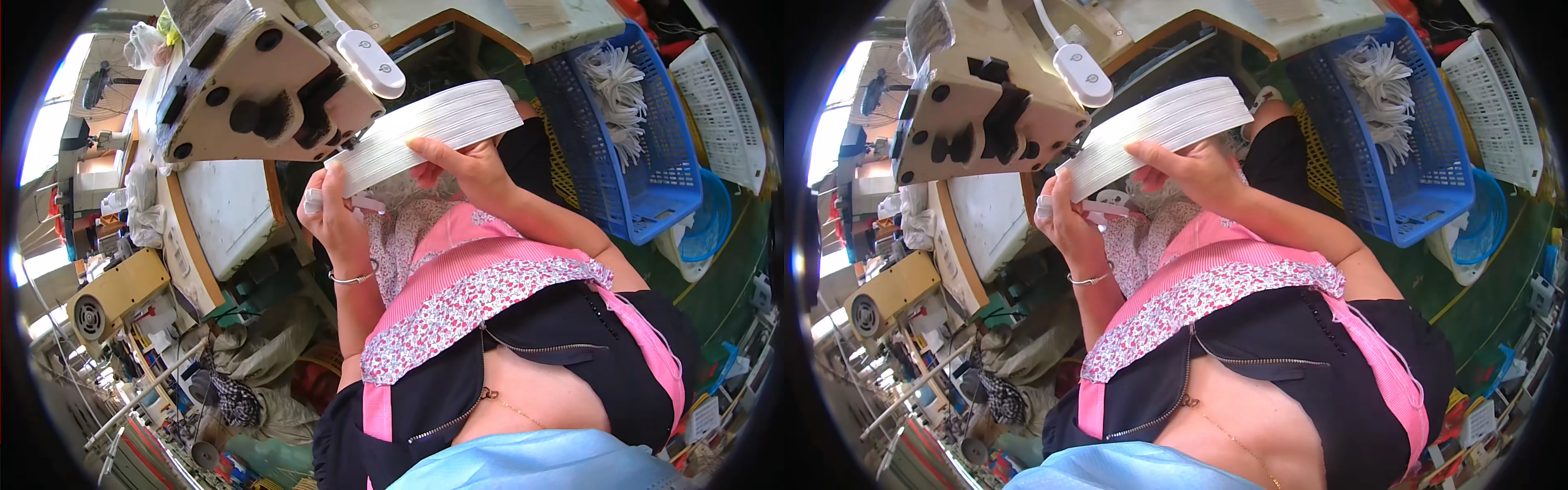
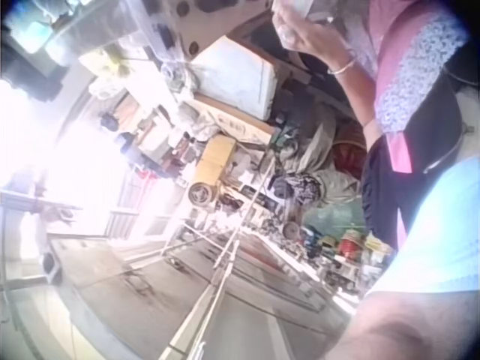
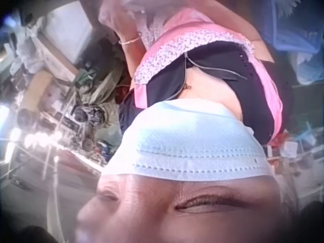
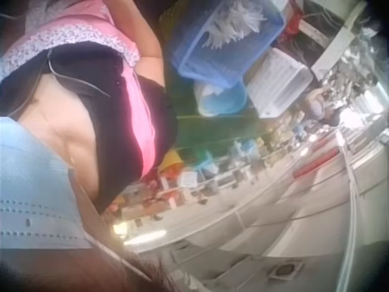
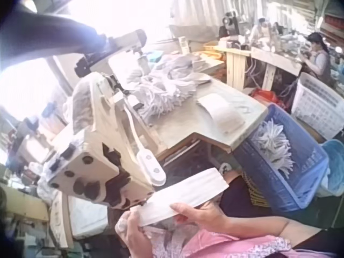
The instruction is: Stitching white shoe straps using an industrial sewing machine.
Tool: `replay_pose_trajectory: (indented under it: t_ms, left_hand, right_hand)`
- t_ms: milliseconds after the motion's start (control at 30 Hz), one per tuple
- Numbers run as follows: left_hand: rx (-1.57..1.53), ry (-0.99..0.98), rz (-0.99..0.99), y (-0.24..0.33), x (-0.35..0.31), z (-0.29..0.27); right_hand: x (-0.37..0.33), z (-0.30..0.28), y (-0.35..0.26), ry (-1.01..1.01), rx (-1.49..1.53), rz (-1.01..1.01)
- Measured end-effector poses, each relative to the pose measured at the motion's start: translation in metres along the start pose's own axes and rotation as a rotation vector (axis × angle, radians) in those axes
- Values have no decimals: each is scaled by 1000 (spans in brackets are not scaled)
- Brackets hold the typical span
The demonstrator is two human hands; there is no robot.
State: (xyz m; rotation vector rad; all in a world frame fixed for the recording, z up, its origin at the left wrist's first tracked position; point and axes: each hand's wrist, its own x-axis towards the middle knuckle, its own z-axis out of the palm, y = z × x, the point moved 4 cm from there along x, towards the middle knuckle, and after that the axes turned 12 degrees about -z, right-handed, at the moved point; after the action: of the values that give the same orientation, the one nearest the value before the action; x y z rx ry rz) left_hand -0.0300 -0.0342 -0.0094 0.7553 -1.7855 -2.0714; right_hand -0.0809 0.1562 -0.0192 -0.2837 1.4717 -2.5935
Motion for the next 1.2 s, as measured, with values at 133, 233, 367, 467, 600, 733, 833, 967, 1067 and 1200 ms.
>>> replay_pose_trajectory:
  t_ms: [133,233,367,467,600,733,833,967,1067,1200]
  left_hand:
    - [-196,-180,-129,-24,20,-18]
    - [-494,-361,-369,-31,25,-8]
    - [-352,-178,-374,-24,25,0]
    - [-247,-53,-214,4,18,9]
    - [-193,-36,-81,10,22,-3]
    - [-169,-20,-69,16,23,-10]
    - [-180,-25,-76,16,29,-18]
    - [-164,51,-81,15,33,-27]
    - [-194,60,-56,16,38,-38]
    - [-201,96,-81,16,45,-59]
  right_hand:
    - [1,10,6,-41,37,23]
    - [1,12,8,-59,41,31]
    - [-2,13,17,-55,28,50]
    - [-6,17,18,-53,46,71]
    - [-8,15,1,-137,-24,104]
    - [-7,4,-3,-114,191,132]
    - [-6,8,1,-138,116,109]
    - [-2,19,9,-207,83,57]
    - [-2,29,14,-185,82,57]
    - [1,51,28,-257,88,108]
